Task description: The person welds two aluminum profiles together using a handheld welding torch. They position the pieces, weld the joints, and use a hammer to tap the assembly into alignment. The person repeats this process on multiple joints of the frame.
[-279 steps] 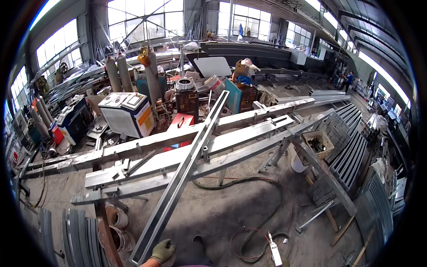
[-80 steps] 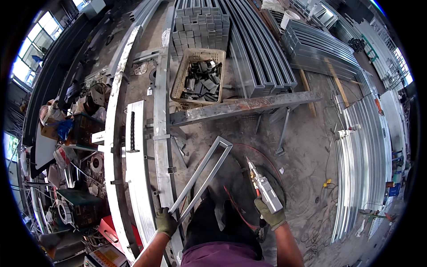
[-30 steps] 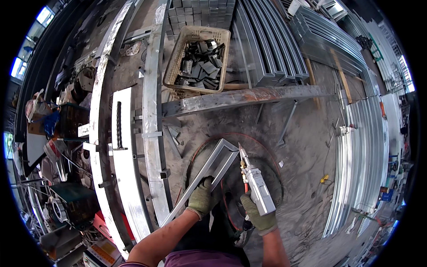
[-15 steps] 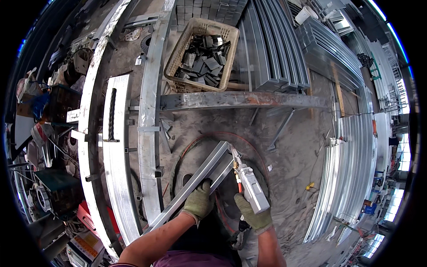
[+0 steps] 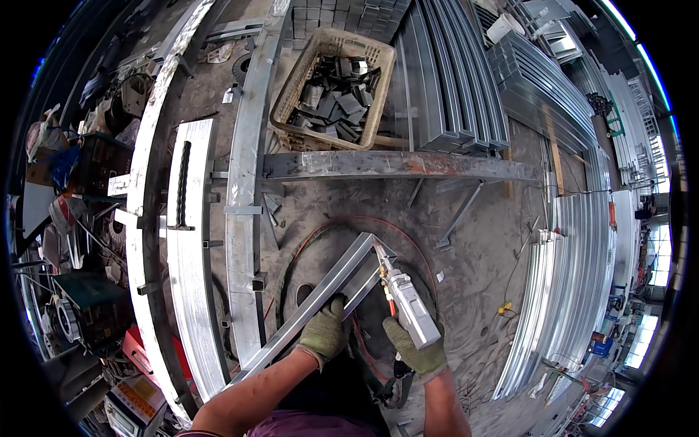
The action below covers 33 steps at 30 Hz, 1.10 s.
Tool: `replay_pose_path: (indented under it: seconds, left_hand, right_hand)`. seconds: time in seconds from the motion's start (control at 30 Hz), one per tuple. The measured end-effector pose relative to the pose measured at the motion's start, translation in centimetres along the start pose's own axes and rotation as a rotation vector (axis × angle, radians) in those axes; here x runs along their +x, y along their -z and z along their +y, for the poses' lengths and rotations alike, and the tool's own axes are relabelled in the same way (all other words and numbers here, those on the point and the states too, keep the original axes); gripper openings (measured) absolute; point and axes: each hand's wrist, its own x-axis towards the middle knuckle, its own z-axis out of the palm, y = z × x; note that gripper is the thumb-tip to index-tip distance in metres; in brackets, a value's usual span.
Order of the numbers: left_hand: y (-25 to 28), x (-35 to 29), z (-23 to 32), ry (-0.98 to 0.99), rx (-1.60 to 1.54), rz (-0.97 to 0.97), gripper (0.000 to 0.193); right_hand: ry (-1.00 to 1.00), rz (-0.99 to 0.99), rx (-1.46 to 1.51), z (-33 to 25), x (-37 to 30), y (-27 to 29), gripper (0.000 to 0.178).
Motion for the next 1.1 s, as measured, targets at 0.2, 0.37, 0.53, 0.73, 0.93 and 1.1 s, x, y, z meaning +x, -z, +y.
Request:
replay_pose_path:
  seconds: [0.2,0.37,0.53,0.73,0.93,1.1]
  left_hand:
    - [-0.2,-0.1,-0.1,-0.026,0.026,0.037,0.054]
    - [-0.1,-0.1,-0.1,-0.039,0.032,0.06,0.053]
    - [-0.1,0.0,0.0,-0.058,0.071,0.087,0.052]
    - [0.0,-0.1,0.2,-0.003,0.086,0.008,0.06]
    - [0.0,-0.1,0.1,-0.031,0.018,0.071,0.054]
    - [0.0,0.0,0.2,-0.01,0.043,0.026,0.059]
  right_hand:
    - [0.06,0.035,0.001,0.9,0.1,-0.2,0.019]
    - [0.071,0.053,0.029,0.2,0.6,0.0,0.021]
    - [-0.039,-0.027,-0.003,1.0,0.5,0.2,0.023]
    - [0.063,-0.023,-0.079,0.8,0.9,0.6,0.03]
    - [0.056,-0.056,-0.07,1.1,0.8,0.8,0.033]
    - [0.049,-0.046,-0.091,0.6,0.9,0.7,0.033]
